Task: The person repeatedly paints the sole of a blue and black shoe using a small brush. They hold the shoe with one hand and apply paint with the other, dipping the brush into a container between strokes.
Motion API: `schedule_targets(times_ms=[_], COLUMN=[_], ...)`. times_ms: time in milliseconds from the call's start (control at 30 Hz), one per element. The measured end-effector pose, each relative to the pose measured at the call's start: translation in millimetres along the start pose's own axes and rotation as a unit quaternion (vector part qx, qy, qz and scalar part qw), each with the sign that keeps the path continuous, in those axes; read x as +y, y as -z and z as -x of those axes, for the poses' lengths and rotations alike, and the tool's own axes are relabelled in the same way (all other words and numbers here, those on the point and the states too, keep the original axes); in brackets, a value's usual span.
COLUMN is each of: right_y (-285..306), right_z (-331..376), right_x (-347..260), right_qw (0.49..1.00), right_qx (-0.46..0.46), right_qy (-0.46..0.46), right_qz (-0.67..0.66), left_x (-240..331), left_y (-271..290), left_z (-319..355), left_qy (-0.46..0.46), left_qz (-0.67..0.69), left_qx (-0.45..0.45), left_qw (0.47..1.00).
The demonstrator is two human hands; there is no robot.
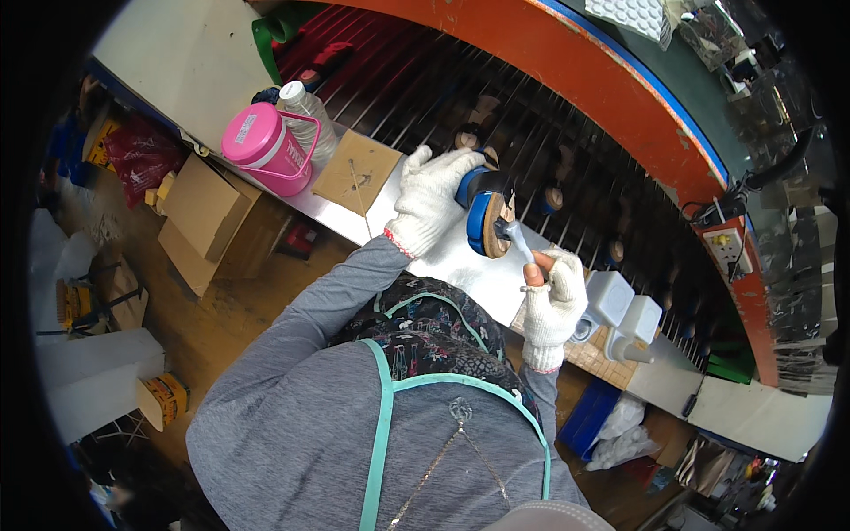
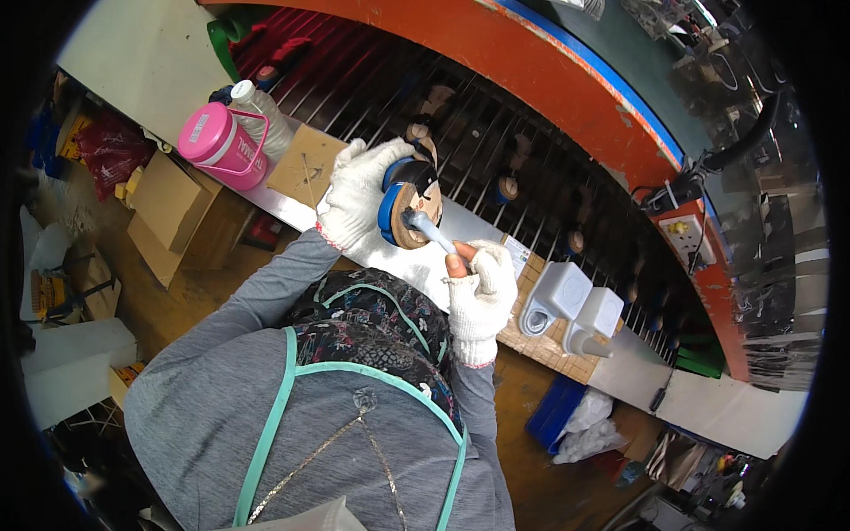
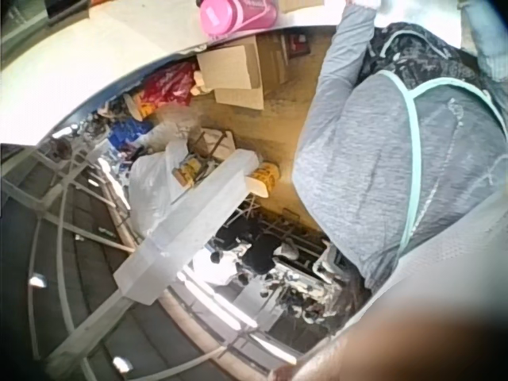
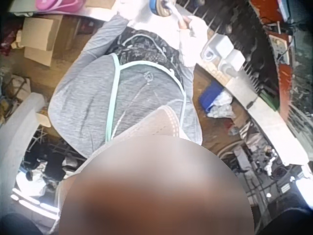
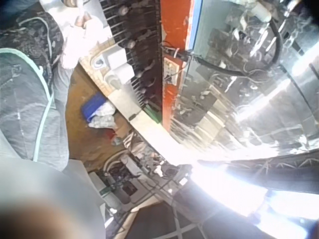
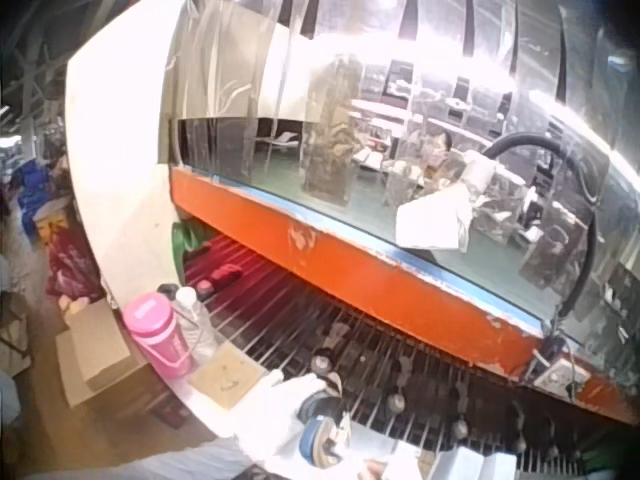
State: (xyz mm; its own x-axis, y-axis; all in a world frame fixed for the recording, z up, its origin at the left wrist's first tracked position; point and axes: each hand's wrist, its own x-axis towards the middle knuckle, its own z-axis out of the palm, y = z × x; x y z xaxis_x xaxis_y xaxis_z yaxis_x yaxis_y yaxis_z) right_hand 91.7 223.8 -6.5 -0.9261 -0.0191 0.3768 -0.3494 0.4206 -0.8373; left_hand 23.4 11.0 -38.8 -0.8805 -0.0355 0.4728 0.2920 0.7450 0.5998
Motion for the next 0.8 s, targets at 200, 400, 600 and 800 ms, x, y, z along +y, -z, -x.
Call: schedule_targets(times_ms=[200,400,600,800], right_y=[9.0,19.0,26.5,34.1], right_z=[-21.3,-46.7,-60.4,-65.9], right_x=[5.7,10.5,16.8,27.1], right_qw=[0.999,0.994,0.995,0.991], right_qx=[-0.018,-0.039,-0.055,-0.062], right_qy=[0.026,0.091,0.084,0.110], right_qz=[-0.006,0.037,0.013,0.037], left_x=[6.5,3.1,29.1,30.9], left_y=[-7.8,-3.5,20.6,10.6], left_z=[-1.1,0.0,-11.7,-13.3], left_qy=[0.175,0.094,0.254,0.323], left_qz=[0.084,0.301,0.400,0.489], left_qx=[-0.230,-0.344,-0.464,-0.523], left_qw=[0.954,0.884,0.749,0.619])
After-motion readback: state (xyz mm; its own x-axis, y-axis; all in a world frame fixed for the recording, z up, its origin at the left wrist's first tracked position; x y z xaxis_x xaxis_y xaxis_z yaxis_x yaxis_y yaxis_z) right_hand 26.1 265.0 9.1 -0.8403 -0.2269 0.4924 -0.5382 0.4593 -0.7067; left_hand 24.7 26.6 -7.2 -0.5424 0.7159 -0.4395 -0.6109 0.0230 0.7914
